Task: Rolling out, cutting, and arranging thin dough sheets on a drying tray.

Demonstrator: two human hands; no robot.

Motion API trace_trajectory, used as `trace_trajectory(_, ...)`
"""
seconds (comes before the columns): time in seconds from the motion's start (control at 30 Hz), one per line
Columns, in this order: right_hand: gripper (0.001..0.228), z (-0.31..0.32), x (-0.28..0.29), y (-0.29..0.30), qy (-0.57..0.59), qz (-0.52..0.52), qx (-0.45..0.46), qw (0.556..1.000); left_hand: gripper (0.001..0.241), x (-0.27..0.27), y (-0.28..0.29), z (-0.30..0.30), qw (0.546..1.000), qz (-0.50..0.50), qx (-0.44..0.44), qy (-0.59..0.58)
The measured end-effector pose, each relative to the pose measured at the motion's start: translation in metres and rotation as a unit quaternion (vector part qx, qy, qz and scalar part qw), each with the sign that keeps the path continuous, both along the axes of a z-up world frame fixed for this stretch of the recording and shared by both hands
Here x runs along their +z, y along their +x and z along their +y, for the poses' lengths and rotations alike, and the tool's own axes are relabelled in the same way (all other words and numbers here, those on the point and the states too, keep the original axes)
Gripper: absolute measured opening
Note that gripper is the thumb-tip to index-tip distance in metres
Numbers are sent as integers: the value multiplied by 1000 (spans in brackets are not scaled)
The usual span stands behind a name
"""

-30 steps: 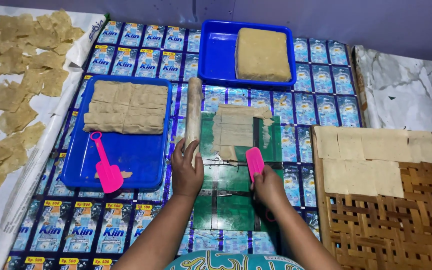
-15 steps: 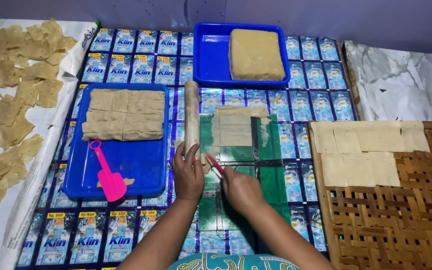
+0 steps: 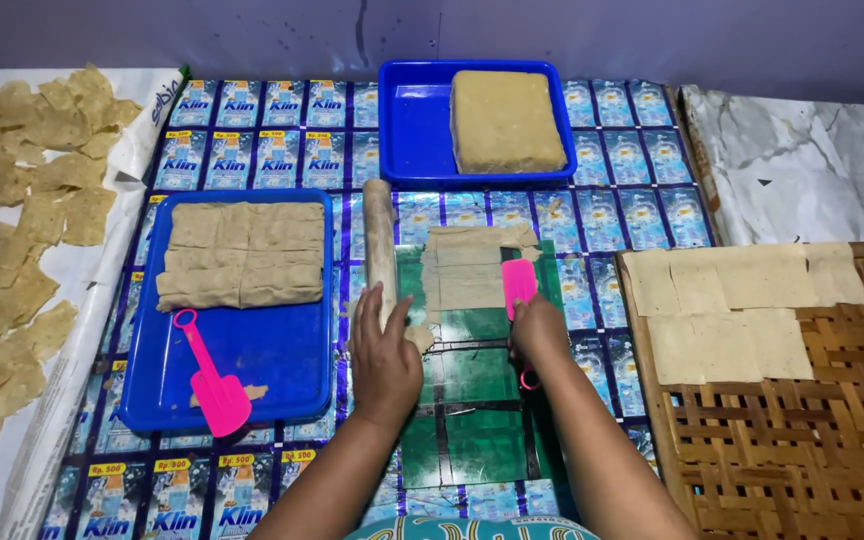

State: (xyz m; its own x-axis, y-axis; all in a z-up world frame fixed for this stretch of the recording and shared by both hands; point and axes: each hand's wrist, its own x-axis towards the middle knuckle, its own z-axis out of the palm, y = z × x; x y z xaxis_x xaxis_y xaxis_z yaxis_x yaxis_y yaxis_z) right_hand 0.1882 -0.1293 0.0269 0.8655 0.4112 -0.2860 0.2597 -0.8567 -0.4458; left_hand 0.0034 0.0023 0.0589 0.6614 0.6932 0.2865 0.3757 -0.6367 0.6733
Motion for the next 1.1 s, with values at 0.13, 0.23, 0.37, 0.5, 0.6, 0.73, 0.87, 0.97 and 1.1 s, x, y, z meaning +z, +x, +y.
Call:
trace_trajectory(0.13,44,-1,-33,14,-6,-30,-10,999,57,-11,18,5,996,-67,-59,15)
trace_trajectory(0.23,47,8,42,-17,23,53,-27,998,57,-26,36,11,993,-78,-84,-27)
trace_trajectory(0.37,46,15,35,-13,25,65,-44,997,56,-49,61,19,983,-92,-83,-134)
trace_trajectory(0.5,38,4,-9,16,82,145,-41,985,51,-86,93,25,962,-120,-78,-231)
trace_trajectory(0.6,34,-11,-30,33,141,133,-94,977,40,-62,92,26,947,-75,-53,-308)
trace_trajectory(0.73,34,4,-17,17,76,119,-46,989,34,-106,112,32,931,-65,-43,-357)
trace_trajectory(0.87,32,13,-5,1,118,146,-45,981,32,-130,133,34,810,-109,6,-576)
trace_trajectory(0.97,27,26,8,-19,43,77,10,996,54,-85,127,34,704,-118,12,-700)
trace_trajectory(1.1,28,41,37,-64,-72,16,130,989,79,-91,125,42,619,-147,37,-770)
